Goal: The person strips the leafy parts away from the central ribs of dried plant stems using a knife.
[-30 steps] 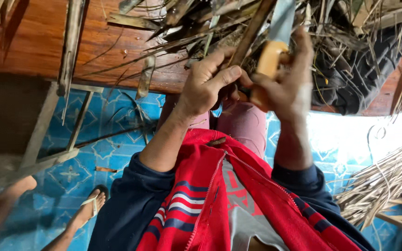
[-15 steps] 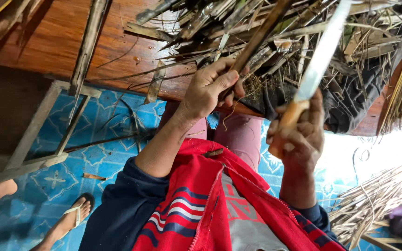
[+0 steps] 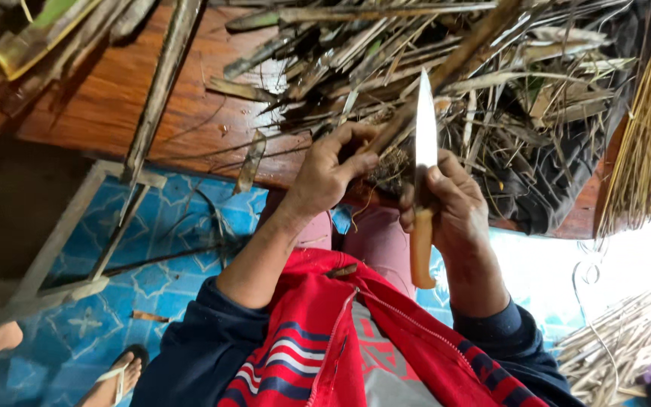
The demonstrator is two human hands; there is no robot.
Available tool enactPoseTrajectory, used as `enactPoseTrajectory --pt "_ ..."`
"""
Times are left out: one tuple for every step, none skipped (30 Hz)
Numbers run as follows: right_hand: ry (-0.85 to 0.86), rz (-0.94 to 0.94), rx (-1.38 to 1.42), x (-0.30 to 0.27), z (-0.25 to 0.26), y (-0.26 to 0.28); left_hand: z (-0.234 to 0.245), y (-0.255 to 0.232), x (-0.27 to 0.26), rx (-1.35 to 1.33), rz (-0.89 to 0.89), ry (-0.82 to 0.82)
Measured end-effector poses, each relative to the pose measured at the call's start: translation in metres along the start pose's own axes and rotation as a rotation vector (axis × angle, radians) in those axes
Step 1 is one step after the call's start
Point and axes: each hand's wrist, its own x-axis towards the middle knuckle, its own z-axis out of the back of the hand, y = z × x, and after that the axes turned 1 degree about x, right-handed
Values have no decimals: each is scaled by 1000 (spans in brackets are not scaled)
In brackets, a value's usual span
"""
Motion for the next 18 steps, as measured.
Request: enactPoseTrajectory --pt "7 -21 -10 4 5 -3 0 1 -1 -9 5 3" --pt "10 -43 -20 6 11 -5 -1 2 -2 -20 13 6" --pt "9 -36 -21 5 1 -1 -1 0 0 -21 8 11" --pt "54 -38 -32 3 -10 3 -1 -2 0 -36 29 17" --pt "99 -39 -43 1 -20 7 -1 -4 0 -52 50 22" --pt "98 -40 -44 -1 -26 9 -1 -1 -1 -53 51 22" --pt "135 -45 -3 -3 -32 12 -1 2 -1 -92 55 21" --pt "173 -49 38 -5 -38 14 -2 5 -1 -131 59 21" --pt "172 -47 37 -3 -38 12 -4 0 -2 -131 58 22" --pt "169 -55 58 0 -39 9 -6 -4 -2 -77 32 28" --pt "166 -62 79 2 -39 6 -8 -9 -1 -22 6 34" --pt "169 -61 80 3 -40 6 -10 -12 -1 -20 4 33" --pt "160 -47 109 4 -41 4 -12 -14 -1 74 16 35" --pt "151 -36 139 4 -43 3 -13 -17 -2 169 31 36" --pt "154 -37 141 5 -44 3 -18 -17 -4 172 31 34" --pt "145 -24 119 5 -45 3 -23 -18 -6 214 105 25" --pt "136 -11 97 4 -46 4 -29 -18 -8 255 179 15" --pt "136 -13 97 4 -47 5 -31 -9 -8 255 181 13"
